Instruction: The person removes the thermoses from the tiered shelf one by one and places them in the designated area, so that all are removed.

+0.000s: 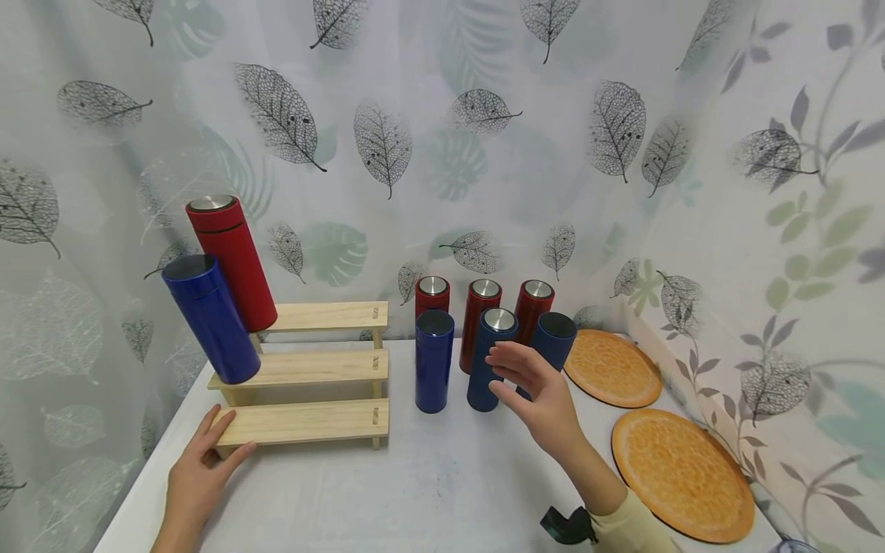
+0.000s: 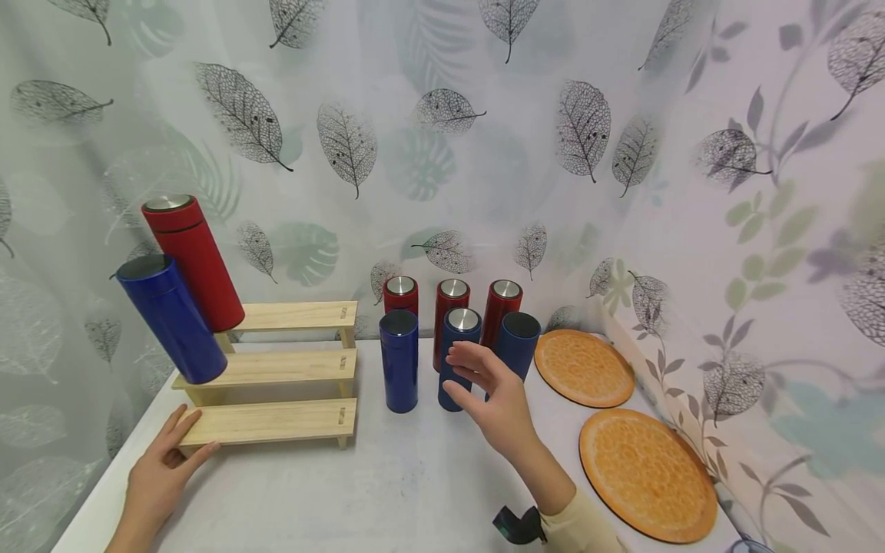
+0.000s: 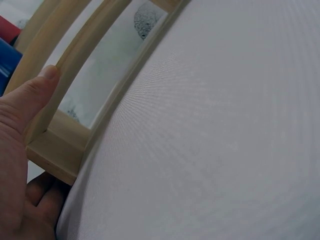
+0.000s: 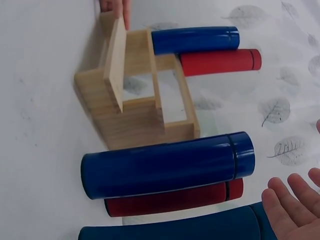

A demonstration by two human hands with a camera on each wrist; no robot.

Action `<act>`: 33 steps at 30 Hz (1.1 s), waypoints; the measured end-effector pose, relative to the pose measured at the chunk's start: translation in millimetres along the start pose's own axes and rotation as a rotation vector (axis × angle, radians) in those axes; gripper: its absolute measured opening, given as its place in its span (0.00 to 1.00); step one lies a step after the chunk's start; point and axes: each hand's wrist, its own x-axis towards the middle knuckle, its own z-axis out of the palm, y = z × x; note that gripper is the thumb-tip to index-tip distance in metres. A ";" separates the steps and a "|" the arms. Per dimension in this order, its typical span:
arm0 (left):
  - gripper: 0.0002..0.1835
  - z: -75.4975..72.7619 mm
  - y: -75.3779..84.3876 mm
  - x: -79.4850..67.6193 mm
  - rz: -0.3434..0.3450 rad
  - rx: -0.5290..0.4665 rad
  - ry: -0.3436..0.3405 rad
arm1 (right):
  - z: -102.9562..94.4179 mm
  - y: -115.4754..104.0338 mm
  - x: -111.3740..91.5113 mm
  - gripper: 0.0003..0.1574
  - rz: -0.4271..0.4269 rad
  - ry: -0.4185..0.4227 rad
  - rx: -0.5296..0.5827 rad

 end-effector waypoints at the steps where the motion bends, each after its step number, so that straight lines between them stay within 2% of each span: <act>1: 0.44 0.0 -0.1 -0.1 0.005 -0.001 0.002 | 1.2 0.1 0.9 0.32 0.001 -0.001 0.001; 18: 0.44 -0.4 1.6 0.5 -0.012 0.009 -0.006 | 25.5 -6.5 17.5 0.33 0.032 -0.048 0.053; 33: 0.44 0.3 0.6 0.5 0.008 0.025 0.013 | 38.0 -7.4 25.2 0.33 0.051 -0.063 0.058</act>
